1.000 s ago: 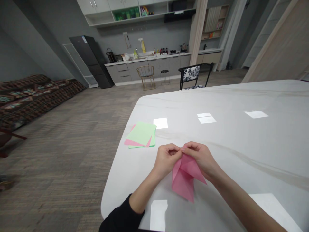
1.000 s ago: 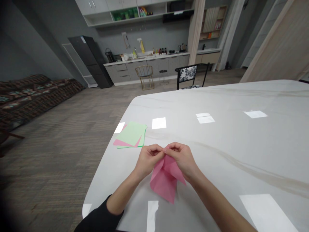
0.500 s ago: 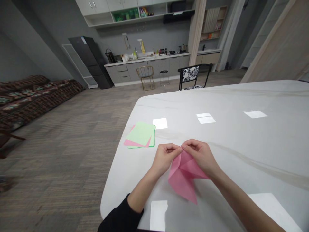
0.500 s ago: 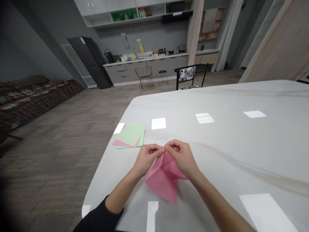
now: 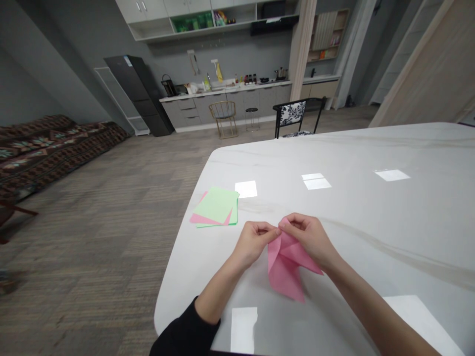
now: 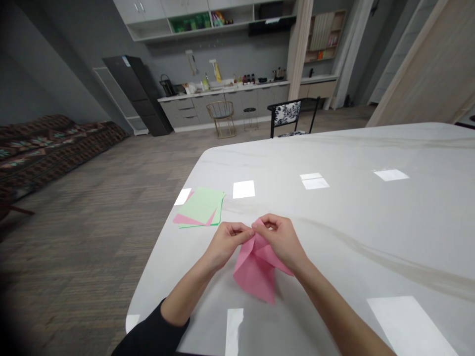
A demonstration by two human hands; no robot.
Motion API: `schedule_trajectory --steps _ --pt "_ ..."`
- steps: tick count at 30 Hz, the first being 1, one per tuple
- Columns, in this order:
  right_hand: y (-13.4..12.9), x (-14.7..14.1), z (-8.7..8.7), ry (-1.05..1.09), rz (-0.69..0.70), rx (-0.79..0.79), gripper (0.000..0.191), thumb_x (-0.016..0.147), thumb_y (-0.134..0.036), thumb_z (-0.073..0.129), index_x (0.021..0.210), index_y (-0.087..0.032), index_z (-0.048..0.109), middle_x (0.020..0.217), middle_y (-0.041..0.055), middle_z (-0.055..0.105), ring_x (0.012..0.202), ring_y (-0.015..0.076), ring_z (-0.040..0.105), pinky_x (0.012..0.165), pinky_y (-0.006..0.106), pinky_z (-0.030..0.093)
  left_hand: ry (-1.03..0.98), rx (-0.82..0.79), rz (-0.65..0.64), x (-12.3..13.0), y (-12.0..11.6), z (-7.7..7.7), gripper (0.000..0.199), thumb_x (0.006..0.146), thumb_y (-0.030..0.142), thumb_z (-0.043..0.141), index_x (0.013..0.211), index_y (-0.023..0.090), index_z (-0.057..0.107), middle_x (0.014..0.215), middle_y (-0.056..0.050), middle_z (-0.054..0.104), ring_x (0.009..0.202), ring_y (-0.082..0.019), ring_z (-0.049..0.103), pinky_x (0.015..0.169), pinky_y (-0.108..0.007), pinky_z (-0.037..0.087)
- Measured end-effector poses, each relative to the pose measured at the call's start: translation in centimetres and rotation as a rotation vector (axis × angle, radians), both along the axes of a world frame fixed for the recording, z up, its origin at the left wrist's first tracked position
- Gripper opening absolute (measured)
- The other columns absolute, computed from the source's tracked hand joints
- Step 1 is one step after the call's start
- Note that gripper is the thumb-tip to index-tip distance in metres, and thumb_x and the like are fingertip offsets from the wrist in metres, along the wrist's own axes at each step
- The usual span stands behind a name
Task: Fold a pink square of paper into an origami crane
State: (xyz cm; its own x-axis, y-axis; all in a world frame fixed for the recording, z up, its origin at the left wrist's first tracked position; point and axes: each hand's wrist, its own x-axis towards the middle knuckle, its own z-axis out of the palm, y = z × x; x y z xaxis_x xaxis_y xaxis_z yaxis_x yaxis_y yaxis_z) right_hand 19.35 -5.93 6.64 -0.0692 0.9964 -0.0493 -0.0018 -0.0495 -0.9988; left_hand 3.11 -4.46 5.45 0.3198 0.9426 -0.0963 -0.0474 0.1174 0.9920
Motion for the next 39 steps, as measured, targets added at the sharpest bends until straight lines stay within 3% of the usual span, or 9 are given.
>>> schedule_trajectory --steps 11,16,19,21,23,26,28,34,39 --pt "0.1 0.2 0.1 -0.027 -0.097 0.004 0.02 0.077 -0.036 0.069 0.067 -0.018 0.067 0.066 0.0001 0.063 0.062 0.0145 0.052 0.06 0.028 0.04 0.022 -0.031 -0.04 -0.1 -0.1 -0.2 0.02 0.07 0.031 0.074 0.07 0.011 0.074 0.065 -0.004 0.067 0.062 -0.013 0.054 0.061 -0.026 0.039" --pt "0.8 1.0 0.1 0.044 -0.175 -0.011 0.025 0.073 -0.041 0.073 0.065 -0.018 0.065 0.065 -0.0003 0.061 0.06 0.0142 0.051 0.058 0.028 0.038 0.032 -0.052 -0.098 -0.4 0.0 -0.6 0.033 0.077 0.041 0.067 0.065 0.011 0.071 0.059 -0.003 0.062 0.055 -0.012 0.051 0.054 -0.024 0.036" --pt "1.1 1.2 -0.1 0.121 -0.179 -0.064 0.027 0.071 -0.043 0.075 0.068 -0.018 0.064 0.065 -0.0001 0.06 0.059 0.0139 0.05 0.056 0.027 0.038 -0.134 -0.072 -0.131 -0.9 0.2 -0.2 0.037 0.086 0.041 0.054 0.079 0.011 0.074 0.078 -0.009 0.068 0.075 -0.018 0.061 0.066 -0.027 0.045" --pt "1.1 1.2 -0.1 0.167 -0.176 -0.1 0.029 0.07 -0.044 0.076 0.068 -0.018 0.063 0.064 -0.0004 0.058 0.058 0.0137 0.05 0.055 0.027 0.037 -0.23 -0.093 -0.175 -1.4 0.3 0.6 0.029 0.081 0.031 0.06 0.103 0.015 0.071 0.102 -0.012 0.068 0.092 -0.023 0.063 0.075 -0.029 0.048" --pt "0.9 1.1 0.0 0.213 -0.153 -0.142 0.03 0.069 -0.045 0.076 0.068 -0.019 0.061 0.062 -0.0013 0.056 0.056 0.0132 0.048 0.054 0.026 0.037 -0.221 -0.074 -0.254 -1.9 0.3 1.4 0.04 0.076 0.024 0.066 0.117 0.021 0.065 0.112 -0.012 0.066 0.097 -0.023 0.063 0.077 -0.03 0.048" --pt "0.6 0.9 0.0 0.254 -0.105 -0.197 0.033 0.069 -0.048 0.075 0.068 -0.02 0.058 0.06 -0.0027 0.054 0.052 0.0123 0.046 0.052 0.026 0.035 -0.154 0.006 -0.318 -2.1 0.3 2.1 0.032 0.077 0.024 0.068 0.109 0.02 0.069 0.116 -0.012 0.063 0.101 -0.024 0.062 0.083 -0.033 0.049" --pt "0.5 0.6 -0.1 0.255 -0.09 -0.206 0.034 0.069 -0.048 0.075 0.068 -0.02 0.057 0.06 -0.0028 0.055 0.052 0.0118 0.046 0.052 0.026 0.035 -0.126 0.069 -0.289 -1.9 0.3 1.9 0.023 0.077 0.024 0.069 0.099 0.018 0.072 0.118 -0.012 0.062 0.105 -0.025 0.06 0.088 -0.035 0.048" --pt "0.3 0.1 -0.4 0.268 -0.063 -0.214 0.035 0.071 -0.046 0.075 0.065 -0.019 0.052 0.057 -0.0042 0.049 0.05 0.0099 0.041 0.049 0.024 0.031 -0.032 0.195 -0.182 -1.7 0.6 1.1 0.015 0.076 0.027 0.072 0.086 0.016 0.074 0.096 -0.01 0.067 0.095 -0.022 0.061 0.085 -0.034 0.049" --pt "0.4 0.4 -0.1 0.35 -0.003 -0.275 0.034 0.072 -0.043 0.075 0.066 -0.019 0.052 0.06 -0.0041 0.05 0.052 0.01 0.043 0.05 0.024 0.032 -0.049 0.201 -0.422 -2.8 0.5 2.3 0.031 0.083 0.04 0.064 0.106 0.022 0.072 0.121 -0.011 0.062 0.112 -0.027 0.057 0.093 -0.038 0.045"
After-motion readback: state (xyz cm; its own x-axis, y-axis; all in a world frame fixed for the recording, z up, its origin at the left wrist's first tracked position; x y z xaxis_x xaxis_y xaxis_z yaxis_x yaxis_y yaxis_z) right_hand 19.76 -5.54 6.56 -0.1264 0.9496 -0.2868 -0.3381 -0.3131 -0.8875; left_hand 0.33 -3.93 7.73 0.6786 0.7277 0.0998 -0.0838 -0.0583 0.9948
